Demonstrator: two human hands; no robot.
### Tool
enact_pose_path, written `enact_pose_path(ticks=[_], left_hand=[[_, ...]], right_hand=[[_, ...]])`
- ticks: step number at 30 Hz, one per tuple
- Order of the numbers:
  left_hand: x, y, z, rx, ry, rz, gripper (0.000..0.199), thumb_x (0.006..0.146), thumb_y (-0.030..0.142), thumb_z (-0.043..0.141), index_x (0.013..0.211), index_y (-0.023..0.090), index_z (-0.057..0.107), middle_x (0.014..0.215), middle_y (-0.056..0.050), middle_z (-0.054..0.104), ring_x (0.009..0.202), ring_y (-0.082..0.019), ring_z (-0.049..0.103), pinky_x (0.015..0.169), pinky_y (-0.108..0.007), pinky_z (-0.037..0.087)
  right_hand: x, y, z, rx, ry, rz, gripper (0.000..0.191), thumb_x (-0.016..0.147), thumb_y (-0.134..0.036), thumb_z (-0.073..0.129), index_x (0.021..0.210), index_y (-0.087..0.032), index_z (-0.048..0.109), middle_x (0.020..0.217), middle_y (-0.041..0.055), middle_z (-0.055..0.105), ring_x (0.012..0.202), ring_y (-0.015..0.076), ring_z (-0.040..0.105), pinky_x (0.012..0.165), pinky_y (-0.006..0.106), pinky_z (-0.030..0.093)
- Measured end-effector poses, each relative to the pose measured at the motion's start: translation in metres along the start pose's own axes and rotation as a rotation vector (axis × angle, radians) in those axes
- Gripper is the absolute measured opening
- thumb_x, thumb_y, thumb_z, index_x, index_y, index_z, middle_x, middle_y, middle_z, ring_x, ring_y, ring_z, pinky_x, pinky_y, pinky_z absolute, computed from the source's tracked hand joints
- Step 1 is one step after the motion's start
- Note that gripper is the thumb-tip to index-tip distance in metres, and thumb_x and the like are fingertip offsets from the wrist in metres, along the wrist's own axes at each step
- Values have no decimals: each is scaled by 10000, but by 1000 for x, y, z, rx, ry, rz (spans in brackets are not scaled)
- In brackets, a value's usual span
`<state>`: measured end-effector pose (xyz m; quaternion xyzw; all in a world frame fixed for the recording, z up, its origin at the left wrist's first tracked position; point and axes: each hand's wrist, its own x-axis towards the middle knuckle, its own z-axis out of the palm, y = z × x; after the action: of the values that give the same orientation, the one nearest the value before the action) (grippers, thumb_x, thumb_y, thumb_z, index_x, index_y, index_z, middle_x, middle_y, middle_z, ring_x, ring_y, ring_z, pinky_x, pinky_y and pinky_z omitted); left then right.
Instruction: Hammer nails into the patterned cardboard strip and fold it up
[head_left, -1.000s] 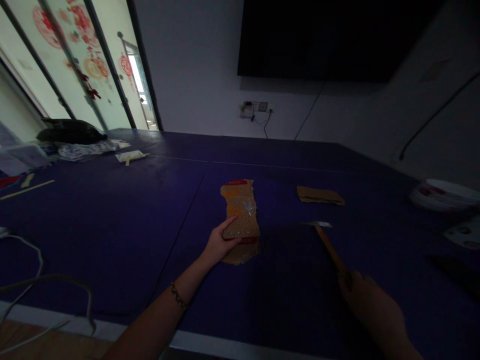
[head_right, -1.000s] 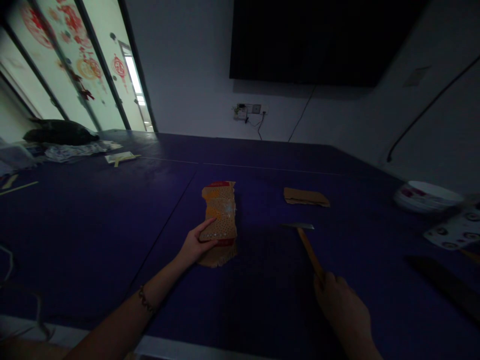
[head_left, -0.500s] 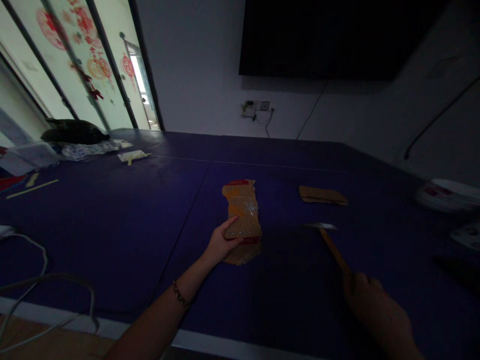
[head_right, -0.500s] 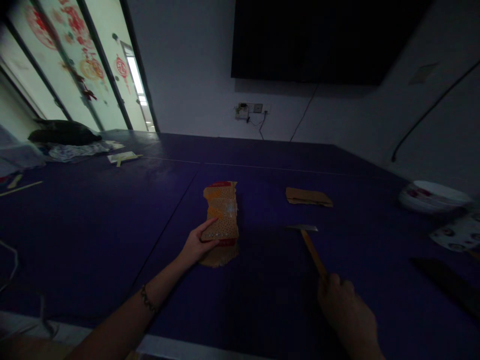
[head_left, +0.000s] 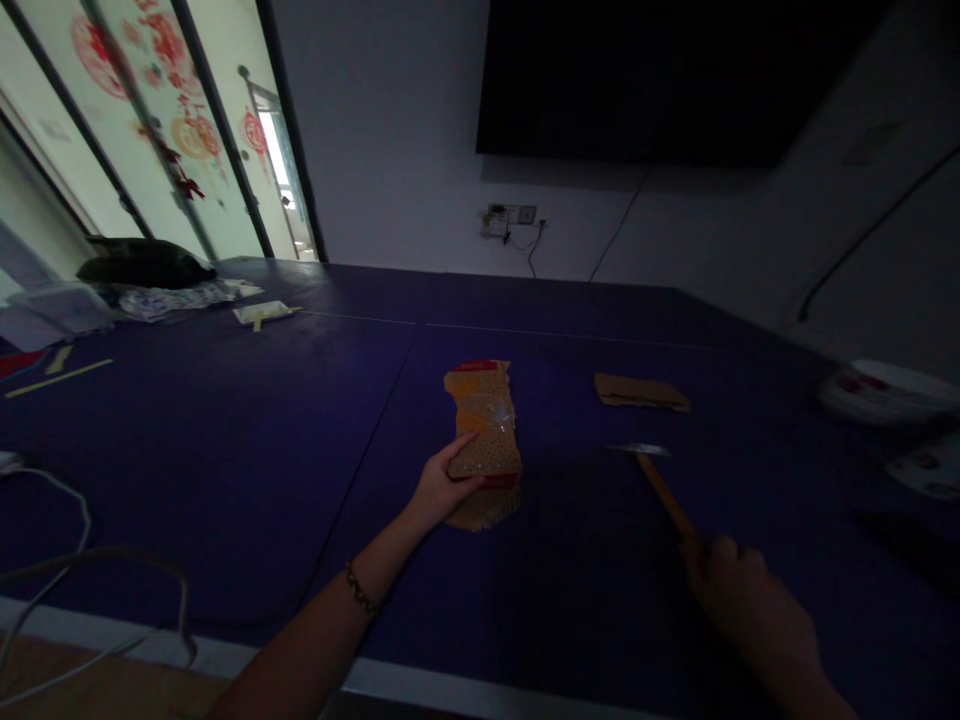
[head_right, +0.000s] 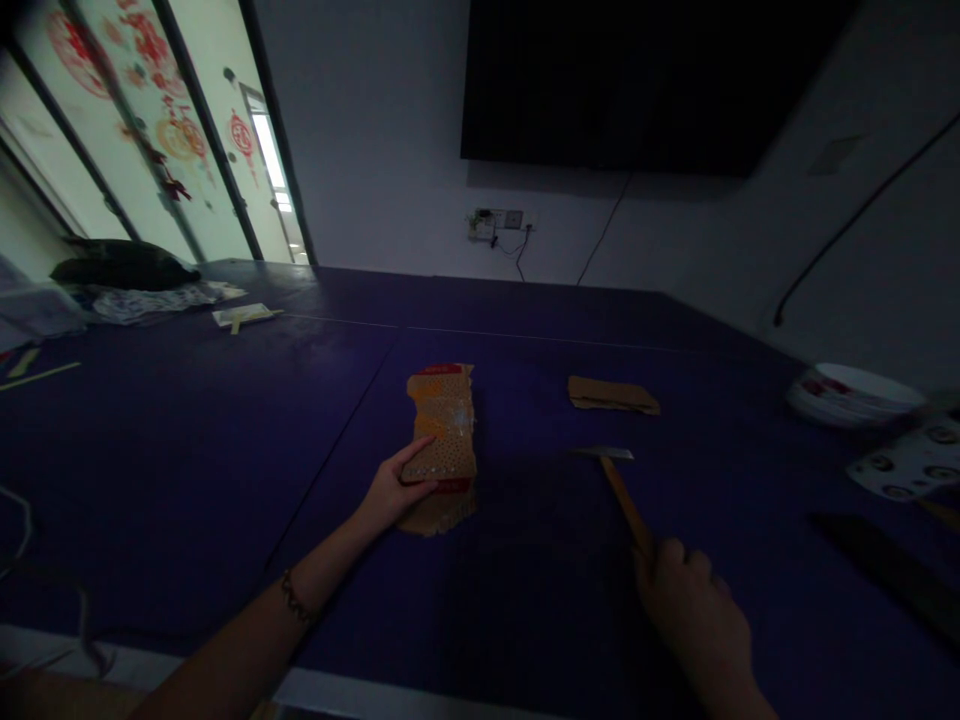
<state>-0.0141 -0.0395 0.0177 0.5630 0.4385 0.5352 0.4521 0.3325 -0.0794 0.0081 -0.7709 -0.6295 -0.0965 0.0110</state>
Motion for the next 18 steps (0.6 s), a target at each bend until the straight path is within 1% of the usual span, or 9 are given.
enact_pose_path(ticks=[2, 3, 5, 7, 9, 11, 13, 15, 18], left_hand=[[-1, 1, 1, 1, -7, -12, 618, 599, 189, 674, 1181, 170, 469, 1176, -85, 537, 1049, -227, 512, 937, -385, 369], [-1, 1, 1, 1, -11, -17, 619, 599, 193, 675, 1182, 173, 468, 1174, -83, 538, 1046, -227, 514, 935, -387, 371], [-2, 3, 2, 0, -17, -21, 623, 598, 196, 677, 1184, 176, 466, 1182, -83, 532, 1050, -229, 511, 935, -389, 370], [-3, 5, 2, 4, -27, -14, 631, 598, 196, 676, 1190, 182, 460, 1199, -83, 517, 1067, -232, 499, 943, -389, 360], [-4, 6, 2, 24, -28, 4, 638, 593, 190, 677, 1193, 185, 457, 1216, -80, 502, 1092, -234, 477, 962, -388, 336], [-5, 7, 3, 47, -26, 20, 640, 590, 180, 674, 1192, 179, 458, 1222, -79, 495, 1110, -236, 459, 976, -387, 318], [-6, 6, 3, 71, -38, 24, 627, 592, 165, 665, 1185, 173, 463, 1216, -78, 499, 1115, -236, 453, 979, -387, 313], [-7, 5, 4, 97, -54, 28, 625, 596, 150, 652, 1189, 176, 458, 1218, -78, 495, 1122, -237, 445, 981, -388, 308], [-8, 1, 7, 142, -47, 68, 705, 602, 156, 646, 1251, 196, 372, 1235, -81, 470, 1130, -231, 432, 974, -376, 312]], right_hand=[[3, -4, -8, -47, 111, -43, 429, 776, -435, 343, 861, -50, 514, 824, 231, 544, 790, 380, 555, 665, 459, 419], [6, -9, -15, -5, 167, -58, 437, 772, -422, 355, 909, -33, 499, 888, 248, 534, 859, 379, 534, 716, 454, 409], [11, -27, -29, 276, 240, -94, 379, 772, -364, 351, 959, -60, 477, 971, 221, 535, 938, 321, 514, 783, 412, 401], [15, -58, -42, 645, 171, -83, 305, 760, -379, 373, 920, -145, 485, 920, 141, 583, 830, 242, 566, 733, 347, 435], [18, -96, -48, 914, 61, -194, 282, 759, -395, 391, 905, -174, 490, 896, 101, 602, 826, 212, 573, 746, 319, 431], [20, -134, -44, 1111, -79, -307, 291, 762, -416, 395, 898, -177, 492, 850, 75, 615, 794, 199, 579, 717, 308, 438], [21, -165, -34, 1262, -162, -406, 297, 764, -417, 405, 901, -173, 503, 871, 67, 615, 808, 193, 576, 715, 301, 438], [21, -182, -23, 1371, -167, -404, 289, 763, -415, 418, 890, -170, 506, 855, 61, 615, 796, 192, 575, 704, 301, 439], [18, -186, -9, 1467, -125, -327, 266, 762, -398, 444, 889, -172, 501, 851, 57, 609, 796, 195, 568, 705, 310, 442]])
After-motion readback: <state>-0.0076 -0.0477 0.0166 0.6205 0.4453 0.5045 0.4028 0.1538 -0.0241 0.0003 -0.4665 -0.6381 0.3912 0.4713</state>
